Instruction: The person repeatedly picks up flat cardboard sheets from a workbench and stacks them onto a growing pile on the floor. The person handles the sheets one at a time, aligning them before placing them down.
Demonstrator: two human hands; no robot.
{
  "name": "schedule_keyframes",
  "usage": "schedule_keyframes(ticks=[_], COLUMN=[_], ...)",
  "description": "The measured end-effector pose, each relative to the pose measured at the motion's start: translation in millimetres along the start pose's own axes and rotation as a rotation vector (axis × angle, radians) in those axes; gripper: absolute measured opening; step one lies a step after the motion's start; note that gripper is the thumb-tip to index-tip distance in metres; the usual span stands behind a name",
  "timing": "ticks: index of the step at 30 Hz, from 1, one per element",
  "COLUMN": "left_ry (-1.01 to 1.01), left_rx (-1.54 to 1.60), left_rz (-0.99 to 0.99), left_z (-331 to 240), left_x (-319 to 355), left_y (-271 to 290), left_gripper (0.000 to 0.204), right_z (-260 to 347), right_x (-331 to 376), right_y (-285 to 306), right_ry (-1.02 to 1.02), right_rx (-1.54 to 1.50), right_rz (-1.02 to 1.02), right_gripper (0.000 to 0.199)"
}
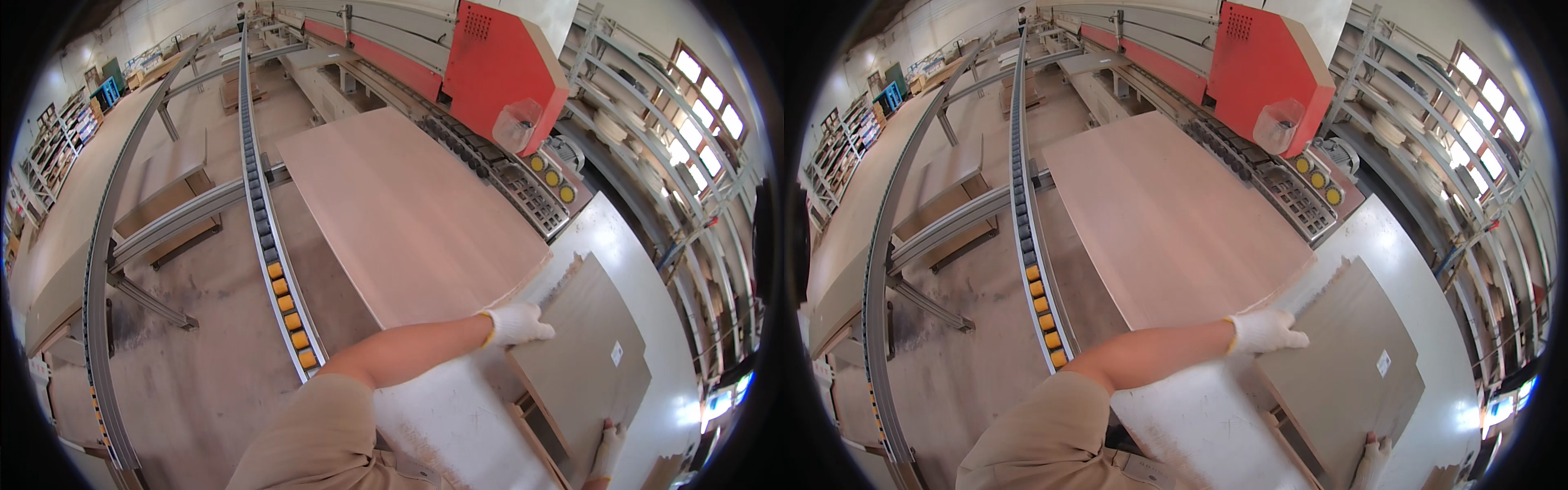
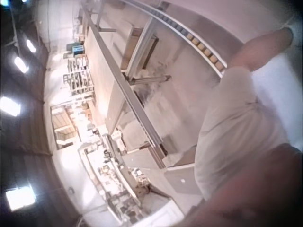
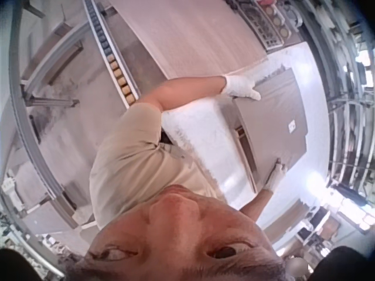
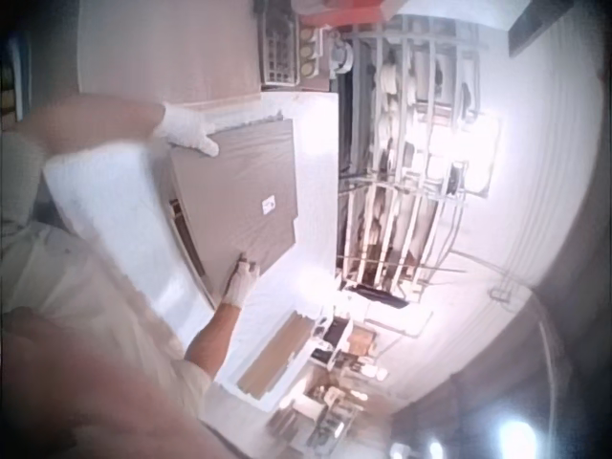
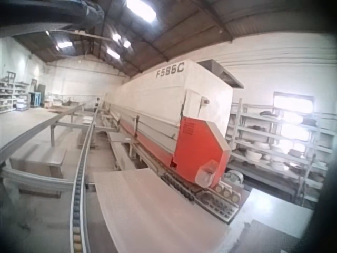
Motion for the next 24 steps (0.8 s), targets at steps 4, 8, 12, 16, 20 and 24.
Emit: schedule_keyframes(ticks=[4,8,12,16,20,24], left_ry=[-0.221,-0.016,-0.021,-0.223,-0.144,-0.111], left_rx=[-0.315,-0.029,-0.559,-0.732,-0.157,-0.029], left_rz=[0.038,0.106,0.024,-0.22,-0.089,-0.091], left_z=[-12.8,0.0,-16.3,-22.6,24.0,39.1], left_x=[-0.1,-14.7,-31.4,-37.8,-42.6,-40.8], left_y=[-43.9,-97.1,-123.2,-127.4,-153.2,-159.1], left_gripper=[0.057,0.069,0.067,0.073,0.082,0.083], right_z=[-25.4,-26.2,-36.2,-63.4,-92.6,-93.9], right_x=[46.7,64.0,51.7,41.9,45.6,44.1], right_y=[30.4,64.1,102.6,96.0,70.3,64.8], right_ry=[-0.117,-0.188,-0.278,-0.367,-0.492,-0.457], right_rx=[-0.12,0.048,0.28,0.369,-0.128,-0.29], right_rz=[-0.074,-0.057,-0.082,-0.058,-0.076,-0.057], right_gripper=[0.045,0.055,0.057,0.069,0.079,0.077])
Point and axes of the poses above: each hand's wrist, its own x-axis away from the middle knuckle, its own y-axis out of the back of the hand, z = x × y, the point moved 8 cm from there along -x, towards the middle knuckle, and after that the axes turned 4 degrees about -z, right-handed, at the moved point
